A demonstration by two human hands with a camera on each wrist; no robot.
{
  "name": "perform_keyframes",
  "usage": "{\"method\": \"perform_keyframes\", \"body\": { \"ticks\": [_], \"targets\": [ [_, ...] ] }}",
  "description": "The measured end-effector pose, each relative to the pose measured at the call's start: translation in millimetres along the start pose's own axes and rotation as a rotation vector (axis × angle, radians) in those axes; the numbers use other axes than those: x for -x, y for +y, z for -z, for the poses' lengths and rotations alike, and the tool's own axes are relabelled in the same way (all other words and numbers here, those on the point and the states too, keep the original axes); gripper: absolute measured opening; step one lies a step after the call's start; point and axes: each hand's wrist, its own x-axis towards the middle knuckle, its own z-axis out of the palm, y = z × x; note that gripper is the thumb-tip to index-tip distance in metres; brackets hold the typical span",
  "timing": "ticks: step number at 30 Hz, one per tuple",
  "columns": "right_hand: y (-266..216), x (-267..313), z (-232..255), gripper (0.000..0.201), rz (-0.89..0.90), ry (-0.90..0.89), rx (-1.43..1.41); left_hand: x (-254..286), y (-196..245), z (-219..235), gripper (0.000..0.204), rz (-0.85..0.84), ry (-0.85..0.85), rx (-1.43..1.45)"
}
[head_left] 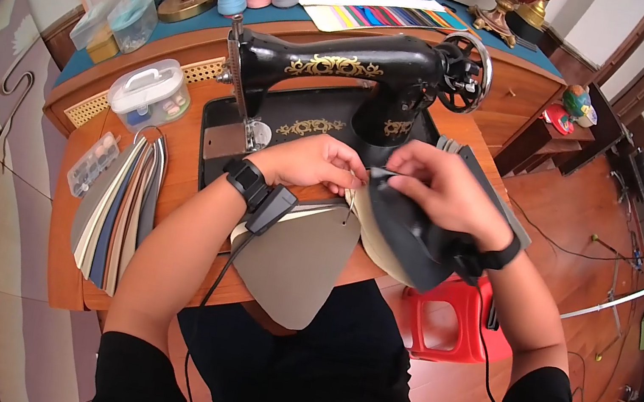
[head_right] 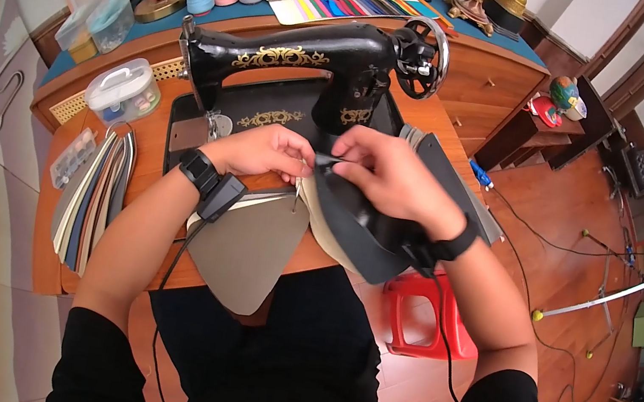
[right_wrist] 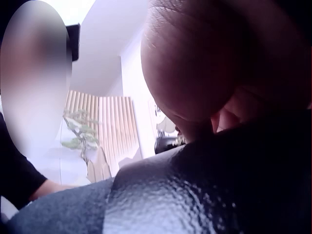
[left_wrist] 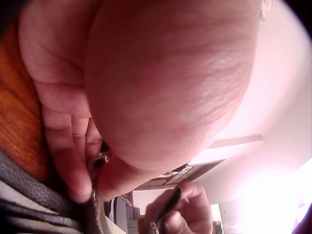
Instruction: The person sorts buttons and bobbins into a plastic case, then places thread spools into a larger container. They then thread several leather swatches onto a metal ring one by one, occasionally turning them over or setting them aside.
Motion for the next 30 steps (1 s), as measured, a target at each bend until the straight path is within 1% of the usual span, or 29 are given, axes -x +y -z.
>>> {"method": "perform_keyframes", "body": {
  "ticks": [1, 3, 5, 7, 10, 12, 16, 22, 24, 27, 30],
  "targets": [
    [2.5, -5.6, -10.1, 0.009, 0.0, 0.026, -0.062, -0.1, -1.2, 1.2, 0.019, 0.001, -0.003, -0.029],
    [13.8, -14.2, -19.0, 0.011, 0.056, 0.071, -0.034, 1.4, -1.4, 3.0, 0.017, 0.001, 0.003, -0.058],
    [17.5, -15.7, -19.0, 0.011, 0.05, 0.025, 0.005, 1.1, -2.7, 1.7, 0.015, -0.049, -0.006, -0.017],
    [18.0, -14.4, -19.3, 0.011, 0.028, -0.016, 0.045, 1.1, -2.7, 1.4, 0.016, -0.042, -0.013, 0.008],
    [11.5, -9.6, -16.0, 0.012, 0.064, -0.039, 0.074, -1.4, -4.9, 3.3, 0.016, -0.03, -0.021, -0.005],
    [11.5, -7.1, -15.6, 0.013, 0.129, -0.04, 0.108, -0.9, -4.0, 2.3, 0.017, -0.032, -0.02, -0.007],
    [21.9, -3.2, -16.5, 0.015, 0.098, -0.071, 0.102, 0.2, -3.1, 1.6, 0.017, -0.018, 0.0, -0.009],
    [16.8, -2.0, -20.8, 0.019, 0.062, -0.032, 0.046, 1.2, -0.4, 0.2, 0.021, -0.014, -0.001, -0.012],
    [14.9, -2.6, -22.2, 0.021, 0.133, -0.011, 0.119, 0.6, -1.2, 0.6, 0.022, -0.014, -0.005, -0.006],
    [10.7, -3.4, -22.8, 0.022, 0.176, -0.008, 0.201, 2.4, 0.8, 0.0, 0.024, -0.015, -0.003, -0.003],
    [6.9, -3.5, -22.4, 0.022, 0.16, -0.022, 0.237, 2.3, 1.3, -0.4, 0.025, -0.016, -0.003, -0.012]
  ]
}}
